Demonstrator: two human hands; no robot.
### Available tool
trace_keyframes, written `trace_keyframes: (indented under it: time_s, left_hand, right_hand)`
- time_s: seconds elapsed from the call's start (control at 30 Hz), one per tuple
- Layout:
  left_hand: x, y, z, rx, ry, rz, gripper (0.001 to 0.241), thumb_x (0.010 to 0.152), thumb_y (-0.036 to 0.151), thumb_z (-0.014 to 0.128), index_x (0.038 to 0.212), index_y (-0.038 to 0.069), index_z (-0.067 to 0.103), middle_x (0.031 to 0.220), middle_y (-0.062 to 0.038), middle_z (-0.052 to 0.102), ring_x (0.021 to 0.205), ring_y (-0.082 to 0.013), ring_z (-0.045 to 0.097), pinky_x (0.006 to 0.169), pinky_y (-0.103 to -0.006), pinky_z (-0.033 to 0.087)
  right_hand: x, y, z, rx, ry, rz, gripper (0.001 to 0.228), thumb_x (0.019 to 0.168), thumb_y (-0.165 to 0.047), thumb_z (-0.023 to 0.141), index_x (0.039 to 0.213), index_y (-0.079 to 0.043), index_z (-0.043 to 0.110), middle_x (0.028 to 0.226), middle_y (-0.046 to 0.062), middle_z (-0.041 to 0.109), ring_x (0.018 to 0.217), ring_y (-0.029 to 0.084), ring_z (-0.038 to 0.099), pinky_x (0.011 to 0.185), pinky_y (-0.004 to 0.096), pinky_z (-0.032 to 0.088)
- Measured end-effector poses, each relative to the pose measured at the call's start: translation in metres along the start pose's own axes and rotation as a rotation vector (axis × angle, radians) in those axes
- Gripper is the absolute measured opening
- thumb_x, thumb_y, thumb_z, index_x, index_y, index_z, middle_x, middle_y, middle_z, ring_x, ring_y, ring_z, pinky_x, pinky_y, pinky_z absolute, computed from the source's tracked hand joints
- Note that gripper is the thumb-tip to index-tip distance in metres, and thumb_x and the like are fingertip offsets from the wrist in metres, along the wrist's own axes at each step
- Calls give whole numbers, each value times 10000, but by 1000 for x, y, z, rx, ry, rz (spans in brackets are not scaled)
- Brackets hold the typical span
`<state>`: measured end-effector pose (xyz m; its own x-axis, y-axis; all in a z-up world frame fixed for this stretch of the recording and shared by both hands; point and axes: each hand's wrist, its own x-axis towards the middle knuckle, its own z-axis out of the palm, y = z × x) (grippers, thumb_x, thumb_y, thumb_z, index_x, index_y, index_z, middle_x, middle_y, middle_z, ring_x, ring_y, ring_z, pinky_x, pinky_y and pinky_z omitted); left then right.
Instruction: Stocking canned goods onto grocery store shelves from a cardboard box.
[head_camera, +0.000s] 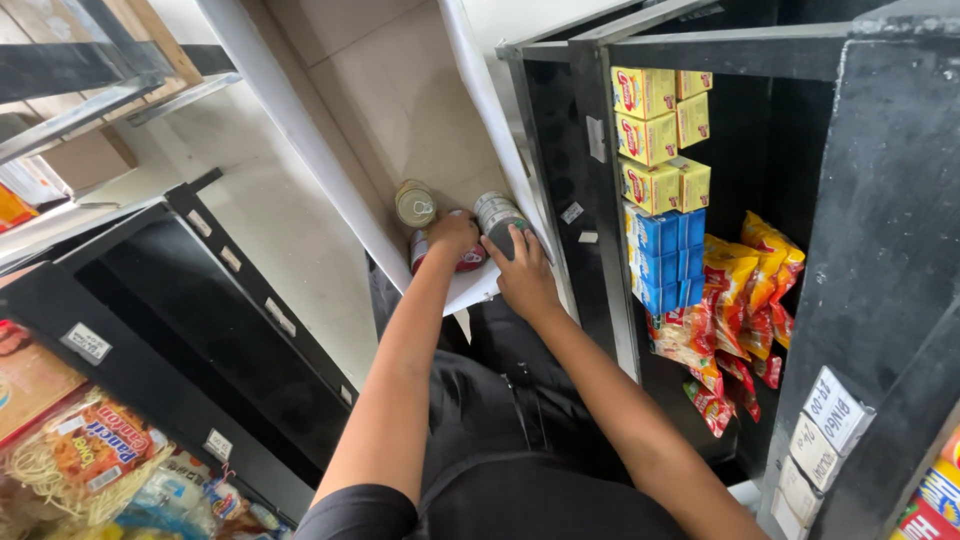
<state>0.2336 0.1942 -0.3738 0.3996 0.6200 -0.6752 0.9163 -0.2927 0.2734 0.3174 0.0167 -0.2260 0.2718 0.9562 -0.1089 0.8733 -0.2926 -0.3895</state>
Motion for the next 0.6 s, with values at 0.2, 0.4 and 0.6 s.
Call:
trace_keyframes:
  time_s: [0.2,0.4,0.6]
  left_hand:
    - [-13,16,-7,29,-10,-76,571,923,464,598,1443,238,527,1509,-281,426,1308,-464,507,1063,-507,446]
    - [2,5,10,34,2,-5,530,905,458,557,1395,257,575,1427,-236,567,1349,-417,521,1134,-548,395]
    - [-114,23,-42,-45,125,161,869,722,259,851,1485,166,446,1572,-372,270,1292,-564,375,1047,-505,419]
  right_hand:
    - [1,9,12,44,35,-28,753,821,-27,637,1513,-298,517,1513,256,400,1339,513,410,1105,565,425]
    - [-2,4,3,149,134,-65,700,807,-19,637,1472,-218,550,1469,261,422,1346,473,417,1102,543,424]
    - [0,9,13,200,227,-93,551,797,-21,661,1338,-61,563,1328,211,498,1269,420,478,1070,546,403]
